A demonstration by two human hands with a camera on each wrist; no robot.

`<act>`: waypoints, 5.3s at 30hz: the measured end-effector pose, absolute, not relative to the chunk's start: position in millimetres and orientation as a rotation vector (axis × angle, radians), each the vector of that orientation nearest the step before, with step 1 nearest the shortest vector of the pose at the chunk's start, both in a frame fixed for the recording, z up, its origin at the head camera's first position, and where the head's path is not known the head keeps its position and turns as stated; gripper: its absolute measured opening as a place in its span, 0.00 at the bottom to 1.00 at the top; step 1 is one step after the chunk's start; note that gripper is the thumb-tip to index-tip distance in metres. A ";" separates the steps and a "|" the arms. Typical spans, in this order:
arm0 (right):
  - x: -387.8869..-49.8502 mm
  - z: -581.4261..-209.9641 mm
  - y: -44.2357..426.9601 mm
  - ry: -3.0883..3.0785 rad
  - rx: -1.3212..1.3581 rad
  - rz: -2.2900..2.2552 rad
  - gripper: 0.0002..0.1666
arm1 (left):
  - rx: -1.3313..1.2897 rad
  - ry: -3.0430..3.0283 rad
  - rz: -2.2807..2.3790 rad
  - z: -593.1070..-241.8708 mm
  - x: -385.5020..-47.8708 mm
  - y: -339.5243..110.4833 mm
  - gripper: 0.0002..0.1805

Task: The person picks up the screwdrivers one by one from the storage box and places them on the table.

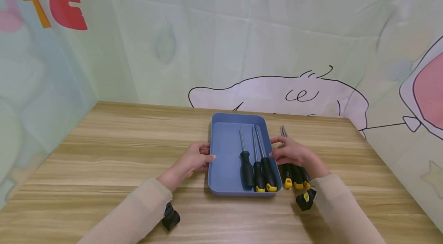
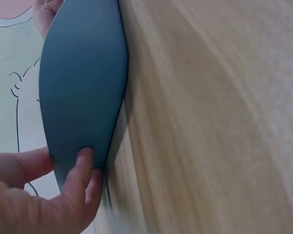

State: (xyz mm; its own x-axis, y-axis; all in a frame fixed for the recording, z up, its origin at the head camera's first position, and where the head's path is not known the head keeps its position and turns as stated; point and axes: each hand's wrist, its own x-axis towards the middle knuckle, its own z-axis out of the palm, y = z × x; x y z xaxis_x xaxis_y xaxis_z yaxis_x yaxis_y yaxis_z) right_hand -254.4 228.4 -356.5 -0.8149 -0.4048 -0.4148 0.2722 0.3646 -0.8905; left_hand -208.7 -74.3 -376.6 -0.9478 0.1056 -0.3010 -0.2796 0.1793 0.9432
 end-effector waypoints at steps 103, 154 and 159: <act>-251.8 -351.4 219.1 2.190 0.065 -1.364 0.32 | -0.043 2.137 1.743 -345.9 -225.1 -37.3 0.25; -252.4 -353.5 219.9 2.139 0.083 -1.417 0.30 | -0.018 2.370 1.590 -367.8 -214.9 21.2 0.26; -252.3 -353.2 219.7 2.131 0.073 -1.423 0.31 | -0.024 2.378 1.571 -368.0 -216.3 22.3 0.21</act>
